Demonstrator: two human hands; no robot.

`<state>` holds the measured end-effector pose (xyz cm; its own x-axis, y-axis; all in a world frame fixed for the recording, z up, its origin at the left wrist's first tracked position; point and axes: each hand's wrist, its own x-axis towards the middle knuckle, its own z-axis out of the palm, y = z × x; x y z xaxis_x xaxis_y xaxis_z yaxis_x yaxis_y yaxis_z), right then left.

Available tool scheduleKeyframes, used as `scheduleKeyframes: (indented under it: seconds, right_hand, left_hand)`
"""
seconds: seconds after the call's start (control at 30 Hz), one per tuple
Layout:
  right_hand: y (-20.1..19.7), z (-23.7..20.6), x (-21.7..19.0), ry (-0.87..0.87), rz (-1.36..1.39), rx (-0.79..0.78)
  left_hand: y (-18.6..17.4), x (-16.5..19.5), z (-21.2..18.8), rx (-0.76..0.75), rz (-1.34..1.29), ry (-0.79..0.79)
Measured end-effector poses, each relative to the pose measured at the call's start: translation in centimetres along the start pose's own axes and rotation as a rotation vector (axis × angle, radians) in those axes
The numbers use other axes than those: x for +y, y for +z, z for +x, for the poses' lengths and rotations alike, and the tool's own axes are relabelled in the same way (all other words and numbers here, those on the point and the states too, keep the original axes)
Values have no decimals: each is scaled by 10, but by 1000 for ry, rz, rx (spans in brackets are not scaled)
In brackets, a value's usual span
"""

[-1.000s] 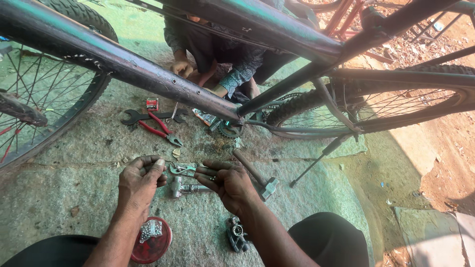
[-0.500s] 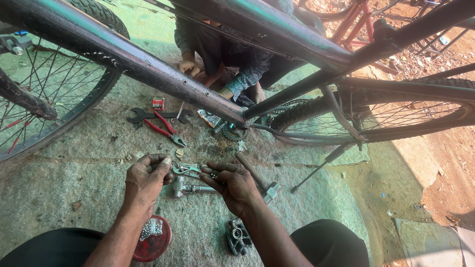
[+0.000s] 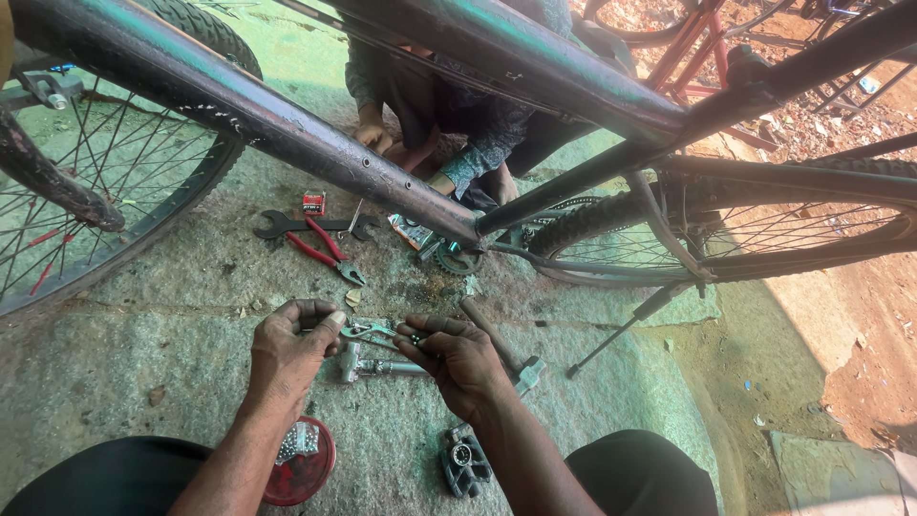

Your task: The person sits on the ground beside an upside-down bicycle and services the bottom bracket area. They press small bearing balls into a metal cup, fit the cup assembly, tap a component into the frame with a hammer, apply grease from a container, and wipe the frame with a cloth.

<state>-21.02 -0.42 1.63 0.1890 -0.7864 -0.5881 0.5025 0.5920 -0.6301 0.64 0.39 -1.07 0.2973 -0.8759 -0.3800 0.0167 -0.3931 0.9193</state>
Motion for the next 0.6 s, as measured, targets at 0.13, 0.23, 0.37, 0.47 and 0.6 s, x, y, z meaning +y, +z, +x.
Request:
scheduleKeyframes:
  seconds: [0.13, 0.23, 0.37, 0.47, 0.6]
  right_hand:
    - [-2, 1, 3, -7, 9, -8]
    - [-4, 3, 6, -7, 7, 14]
    - [-7, 5, 9, -5, 4, -26]
    - [-5, 6, 14, -11, 8, -38]
    - [-2, 1, 21, -7, -3, 25]
  left_hand:
    - [-2, -6, 1, 15, -20, 50]
    - [-3, -8, 1, 28, -115, 92]
    - [-5, -6, 1, 60, -191, 56]
    - [-7, -5, -2, 30, -197, 54]
    - [-12, -8, -8, -2, -107, 14]
